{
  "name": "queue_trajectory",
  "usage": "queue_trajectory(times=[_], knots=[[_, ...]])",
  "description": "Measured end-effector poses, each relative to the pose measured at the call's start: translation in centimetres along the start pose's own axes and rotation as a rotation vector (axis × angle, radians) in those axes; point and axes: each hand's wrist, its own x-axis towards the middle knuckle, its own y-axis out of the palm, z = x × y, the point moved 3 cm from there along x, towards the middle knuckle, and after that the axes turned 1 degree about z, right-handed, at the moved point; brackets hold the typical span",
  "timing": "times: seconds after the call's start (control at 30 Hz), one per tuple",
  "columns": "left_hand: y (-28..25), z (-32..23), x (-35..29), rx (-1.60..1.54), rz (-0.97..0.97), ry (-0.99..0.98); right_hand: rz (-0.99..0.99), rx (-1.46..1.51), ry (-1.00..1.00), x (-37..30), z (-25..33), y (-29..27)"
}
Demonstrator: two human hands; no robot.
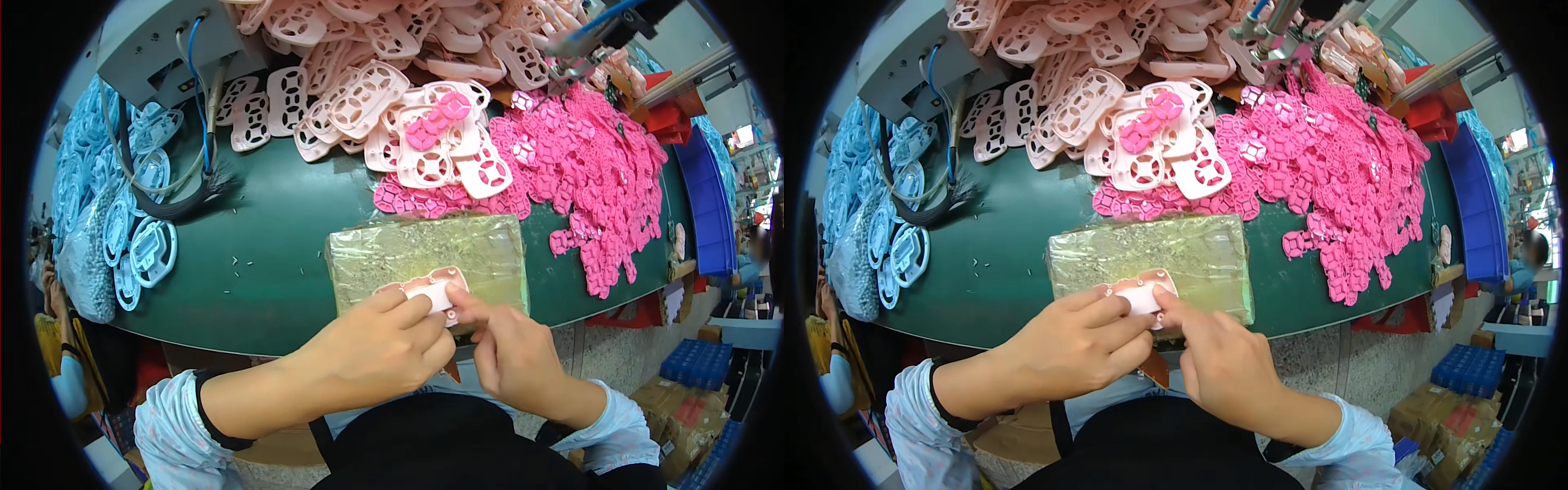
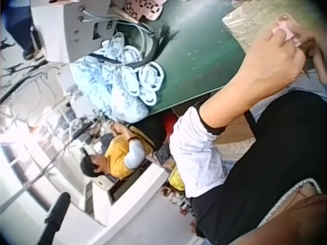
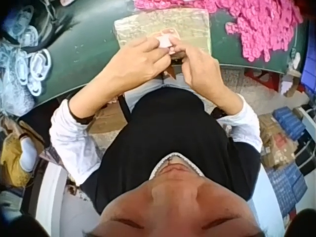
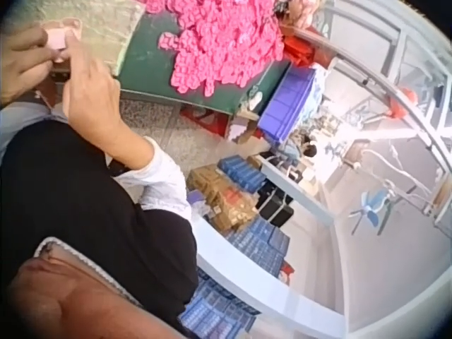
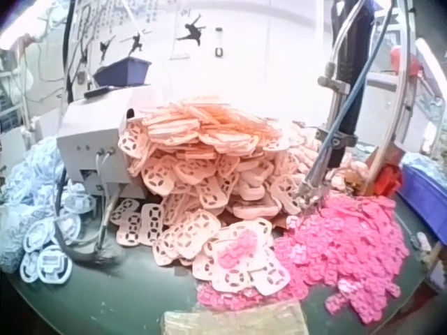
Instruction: Assemble electronic toys by inserting circuit boards into plastic housings and securing them with a pneumatic screwdriver.
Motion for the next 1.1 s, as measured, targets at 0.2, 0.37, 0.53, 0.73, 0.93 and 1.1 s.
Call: queue_trajectory(times=[0.2,0.37,0.53,0.73,0.93,1.1], knots=[[0.0,0.4,-0.2,0.012,-0.008,-0.036,-0.098,0.303,0.045,-0.4,-1.4,1.2],[0.2,0.1,-0.2,-0.02,-0.059,-0.055,-0.158,0.028,-0.172,-1.4,-0.4,1.3],[0.1,0.0,-0.2,-0.024,-0.034,-0.065,-0.025,0.499,0.312,-1.4,-0.6,1.1],[0.6,0.9,-0.8,-0.131,-0.107,-0.077,-0.046,0.066,-0.258,0.1,1.1,-2.1],[0.1,0.3,-2.1,-0.301,-0.224,-0.21,-0.029,0.13,-0.327,1.7,0.3,-2.1],[0.7,0.8,-3.2,-0.356,-0.366,-0.418,0.052,0.173,-0.319,4.9,-0.4,-2.2]])
